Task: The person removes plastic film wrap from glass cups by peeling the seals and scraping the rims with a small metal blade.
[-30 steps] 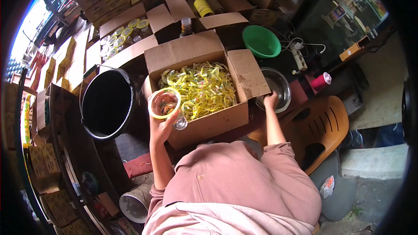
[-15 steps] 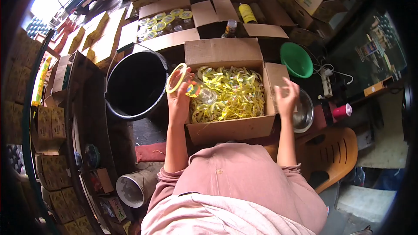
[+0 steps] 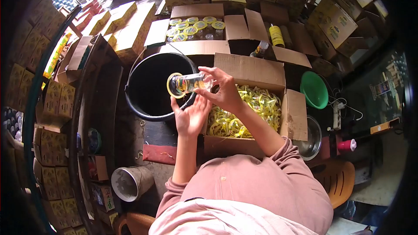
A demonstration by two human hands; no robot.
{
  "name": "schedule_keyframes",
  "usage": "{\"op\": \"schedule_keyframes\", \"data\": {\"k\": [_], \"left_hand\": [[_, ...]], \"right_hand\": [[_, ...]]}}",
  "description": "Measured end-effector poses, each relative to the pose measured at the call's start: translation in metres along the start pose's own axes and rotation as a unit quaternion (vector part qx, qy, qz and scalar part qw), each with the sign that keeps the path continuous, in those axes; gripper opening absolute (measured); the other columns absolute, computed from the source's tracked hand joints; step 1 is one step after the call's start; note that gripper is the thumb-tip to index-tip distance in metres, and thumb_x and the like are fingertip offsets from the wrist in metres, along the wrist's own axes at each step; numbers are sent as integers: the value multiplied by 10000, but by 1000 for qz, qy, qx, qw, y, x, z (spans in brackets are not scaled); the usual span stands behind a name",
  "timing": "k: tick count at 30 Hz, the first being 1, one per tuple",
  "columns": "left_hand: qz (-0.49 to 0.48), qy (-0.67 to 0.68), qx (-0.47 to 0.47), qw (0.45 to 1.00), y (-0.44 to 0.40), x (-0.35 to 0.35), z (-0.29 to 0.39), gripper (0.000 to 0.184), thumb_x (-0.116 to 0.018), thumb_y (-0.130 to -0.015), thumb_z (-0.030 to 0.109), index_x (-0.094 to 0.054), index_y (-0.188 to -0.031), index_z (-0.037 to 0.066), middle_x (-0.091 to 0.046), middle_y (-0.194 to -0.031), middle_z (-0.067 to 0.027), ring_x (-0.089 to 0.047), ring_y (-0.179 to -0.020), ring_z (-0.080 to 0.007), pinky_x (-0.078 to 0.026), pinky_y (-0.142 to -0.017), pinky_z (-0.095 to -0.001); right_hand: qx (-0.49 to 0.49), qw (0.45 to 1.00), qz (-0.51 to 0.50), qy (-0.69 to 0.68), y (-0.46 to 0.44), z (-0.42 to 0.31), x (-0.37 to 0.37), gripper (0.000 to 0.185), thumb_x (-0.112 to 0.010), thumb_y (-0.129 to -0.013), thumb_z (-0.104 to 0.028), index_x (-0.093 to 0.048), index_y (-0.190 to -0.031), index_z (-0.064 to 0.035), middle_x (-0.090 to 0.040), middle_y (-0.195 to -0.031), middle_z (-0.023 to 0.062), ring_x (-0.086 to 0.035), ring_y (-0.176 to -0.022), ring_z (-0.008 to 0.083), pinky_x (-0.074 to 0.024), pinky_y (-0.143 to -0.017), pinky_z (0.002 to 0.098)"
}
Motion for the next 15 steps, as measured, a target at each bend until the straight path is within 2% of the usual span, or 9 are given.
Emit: {"op": "schedule_keyframes", "data": {"k": [1, 2, 3, 5, 7, 9, 11, 14, 15], "left_hand": [[7, -22, 12, 1000, 8, 4, -3, 620, -500, -779, 548, -418, -1080, 12, -511, -1095, -151, -483, -1034, -259, -354, -932, -429], [-10, -56, -1, 998, 17, 4, -2, 506, -493, -798, 505, -446, -987, 38, -521, -1067, -114, -496, -997, -220, -379, -887, -414], [-23, -73, -39, 996, 23, 0, 1, 430, -490, -812, 455, -462, -969, 56, -523, -1020, -68, -505, -935, -198, -399, -817, -383], [-22, -185, -188, 964, 38, -10, 22, 321, -486, -829, 369, -474, -960, 76, -512, -936, -38, -496, -861, -168, -404, -743, -342], [-10, -324, -388, 863, 53, -20, 57, 268, -489, -827, 324, -495, -965, 93, -529, -925, -27, -481, -847, -142, -381, -709, -300], [11, -382, -506, 773, 64, -31, 83, 213, -488, -824, 242, -470, -981, 101, -486, -947, -16, -463, -838, -128, -370, -688, -277], [43, -430, -566, 702, 68, -41, 102, 221, -477, -829, 212, -439, -1014, 96, -467, -959, -33, -461, -847, -130, -369, -690, -278], [97, -511, -610, 598, 65, -50, 125, 253, -473, -831, 181, -403, -1048, 69, -440, -989, -52, -460, -864, -132, -375, -706, -278], [101, -550, -612, 560, 62, -54, 130, 257, -476, -830, 176, -402, -1050, 66, -438, -992, -55, -461, -864, -131, -375, -704, -271]], "right_hand": [[17, 998, -39, 45, -2, 2, -5, 502, -730, -643, -191, -553, -1096, -66, -566, -908, 107, -576, -765, 196, -471, -675, 285], [33, 992, -78, 90, -1, 9, -11, 497, -730, -644, -192, -554, -1091, -65, -563, -899, 109, -577, -755, 200, -472, -674, 287], [48, 983, -116, 134, -1, 14, -17, 491, -730, -645, -194, -555, -1086, -65, -560, -890, 111, -578, -745, 204, -472, -672, 290], [41, 991, -86, 99, -1, 15, -15, 452, -725, -646, -205, -567, -1048, -71, -552, -882, 111, -586, -760, 241, -482, -681, 325], [15, 996, -41, 74, -3, 12, -6, 436, -715, -647, -216, -564, -1034, -82, -550, -904, 118, -595, -795, 291, -494, -699, 363], [16, 986, -142, 87, 5, 18, -17, 421, -718, -648, -205, -570, -1023, -84, -548, -909, 108, -588, -792, 277, -489, -706, 356], [5, 997, -57, 48, 5, 15, -1, 416, -723, -643, -205, -578, -1015, -88, -551, -923, 105, -585, -804, 275, -484, -721, 368], [18, 989, -132, 61, 8, 18, 0, 399, -725, -640, -168, -584, -998, -64, -569, -919, 119, -583, -829, 253, -482, -717, 337], [15, 996, -69, 47, 2, 18, 18, 395, -721, -643, -154, -583, -1001, -59, -572, -912, 122, -587, -821, 243, -486, -702, 329]]}}
Point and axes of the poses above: each hand's wrist, its own y-axis away from the middle knuckle, its own x-axis out of the back of the hand, z = x × y, the point moved 8 cm from there along -y, towards the middle knuckle
